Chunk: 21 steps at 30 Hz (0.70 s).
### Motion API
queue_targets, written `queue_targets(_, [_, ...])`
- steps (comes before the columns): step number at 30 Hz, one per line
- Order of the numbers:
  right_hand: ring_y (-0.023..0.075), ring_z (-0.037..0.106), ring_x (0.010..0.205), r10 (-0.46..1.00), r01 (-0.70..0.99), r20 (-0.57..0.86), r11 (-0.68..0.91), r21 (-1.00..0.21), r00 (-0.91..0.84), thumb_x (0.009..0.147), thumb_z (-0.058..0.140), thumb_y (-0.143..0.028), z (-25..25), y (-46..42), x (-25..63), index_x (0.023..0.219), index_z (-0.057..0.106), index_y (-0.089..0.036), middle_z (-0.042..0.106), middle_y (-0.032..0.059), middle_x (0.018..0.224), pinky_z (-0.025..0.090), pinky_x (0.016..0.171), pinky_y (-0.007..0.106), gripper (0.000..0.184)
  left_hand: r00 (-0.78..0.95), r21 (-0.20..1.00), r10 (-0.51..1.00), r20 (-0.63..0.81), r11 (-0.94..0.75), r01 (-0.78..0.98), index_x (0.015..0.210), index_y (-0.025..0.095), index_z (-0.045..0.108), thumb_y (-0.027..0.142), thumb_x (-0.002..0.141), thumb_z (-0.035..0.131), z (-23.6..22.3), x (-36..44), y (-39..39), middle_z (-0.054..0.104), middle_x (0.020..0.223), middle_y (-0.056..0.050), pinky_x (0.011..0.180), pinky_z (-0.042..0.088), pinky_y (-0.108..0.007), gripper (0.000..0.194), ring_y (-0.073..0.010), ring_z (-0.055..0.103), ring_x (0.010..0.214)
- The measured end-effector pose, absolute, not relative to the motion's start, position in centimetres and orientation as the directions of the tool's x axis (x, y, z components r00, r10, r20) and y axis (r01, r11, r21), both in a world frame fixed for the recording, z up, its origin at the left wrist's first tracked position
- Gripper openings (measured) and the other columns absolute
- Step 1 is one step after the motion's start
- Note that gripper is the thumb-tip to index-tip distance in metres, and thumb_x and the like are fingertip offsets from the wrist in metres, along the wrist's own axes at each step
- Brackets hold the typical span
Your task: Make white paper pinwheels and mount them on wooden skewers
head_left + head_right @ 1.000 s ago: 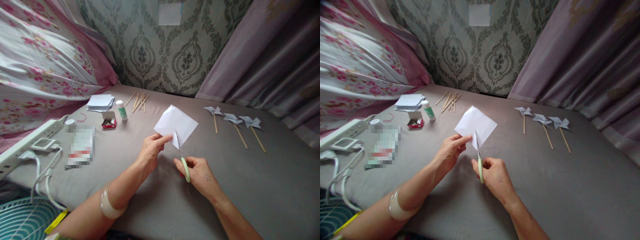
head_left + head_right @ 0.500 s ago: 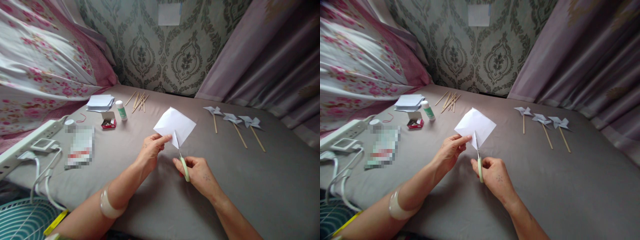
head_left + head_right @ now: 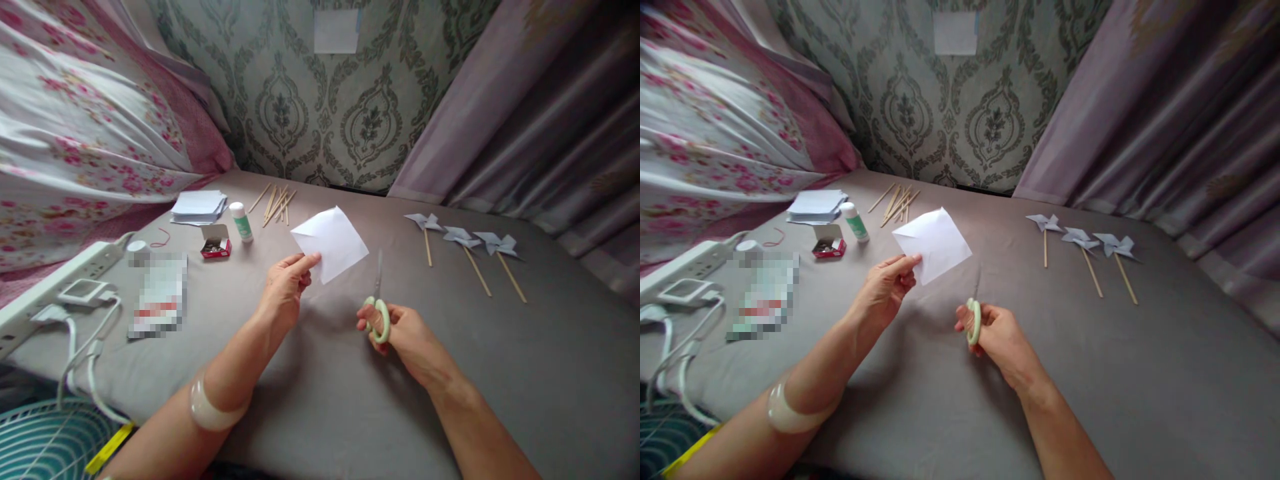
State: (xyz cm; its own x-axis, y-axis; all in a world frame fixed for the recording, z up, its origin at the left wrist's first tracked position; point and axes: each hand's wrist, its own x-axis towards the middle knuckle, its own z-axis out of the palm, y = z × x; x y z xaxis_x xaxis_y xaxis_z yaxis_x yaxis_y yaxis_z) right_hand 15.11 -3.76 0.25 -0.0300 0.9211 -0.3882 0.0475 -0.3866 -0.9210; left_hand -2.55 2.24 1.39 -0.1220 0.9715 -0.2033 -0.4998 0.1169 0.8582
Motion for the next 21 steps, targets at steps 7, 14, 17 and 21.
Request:
queue_targets(7, [0.0039, 0.046, 0.043, 0.934, -0.315, -0.306, -0.239, -0.919, 0.183, 0.045, 0.086, -0.055, 0.9, -2.1, 17.6, 0.071, 0.061, -0.014, 0.065, 0.0003, 0.066, 0.032, 0.038, 0.017, 0.054, 0.088, 0.877, 0.961, -0.262, 0.275, -0.395, 0.052, 0.013, 0.06, 0.027, 0.045, 0.084, 1.7, -2.4, 1.8, 0.047, 0.052, 0.004, 0.048, 0.021, -0.021, 0.029, -0.0036, 0.033, 0.047])
queue_targets(14, [0.0027, 0.036, 0.039, 0.966, -0.245, -0.248, -0.223, -0.944, 0.074, 0.046, 0.088, -0.041, 0.2, -1.3, 18.7, 0.063, 0.057, -0.016, 0.045, -0.0094, 0.048, 0.023, 0.036, 0.018, 0.044, 0.208, 0.906, 0.912, -0.354, 0.39, -0.165, 0.062, 0.012, 0.072, 0.024, 0.046, 0.083, 0.4, -2.0, 2.1, 0.061, 0.063, -0.004, 0.048, 0.026, -0.023, 0.024, -0.0058, 0.036, 0.049])
queue_targets(17, [0.0019, 0.032, 0.037, 0.973, -0.211, -0.214, -0.192, -0.958, 0.086, 0.041, 0.088, -0.032, 0.4, -0.4, 18.7, 0.059, 0.057, -0.015, 0.044, -0.0099, 0.045, 0.019, 0.035, 0.019, 0.04, 0.214, 0.911, 0.92, -0.329, 0.369, -0.187, 0.061, 0.014, 0.072, 0.025, 0.045, 0.085, 0.2, -1.8, 2.9, 0.06, 0.061, -0.003, 0.047, 0.027, -0.022, 0.024, -0.0062, 0.037, 0.049])
queue_targets(21, [0.0021, 0.032, 0.036, 0.973, -0.259, -0.141, -0.091, -0.962, 0.184, 0.041, 0.087, -0.031, 1.8, 2.1, 18.5, 0.056, 0.053, -0.017, 0.043, -0.0107, 0.043, 0.021, 0.035, 0.019, 0.04, 0.153, 0.884, 0.954, -0.258, 0.297, -0.361, 0.065, 0.016, 0.069, 0.037, 0.044, 0.088, 1.4, -0.9, 4.7, 0.059, 0.064, 0.0, 0.052, 0.035, -0.021, 0.035, -0.0071, 0.046, 0.054])
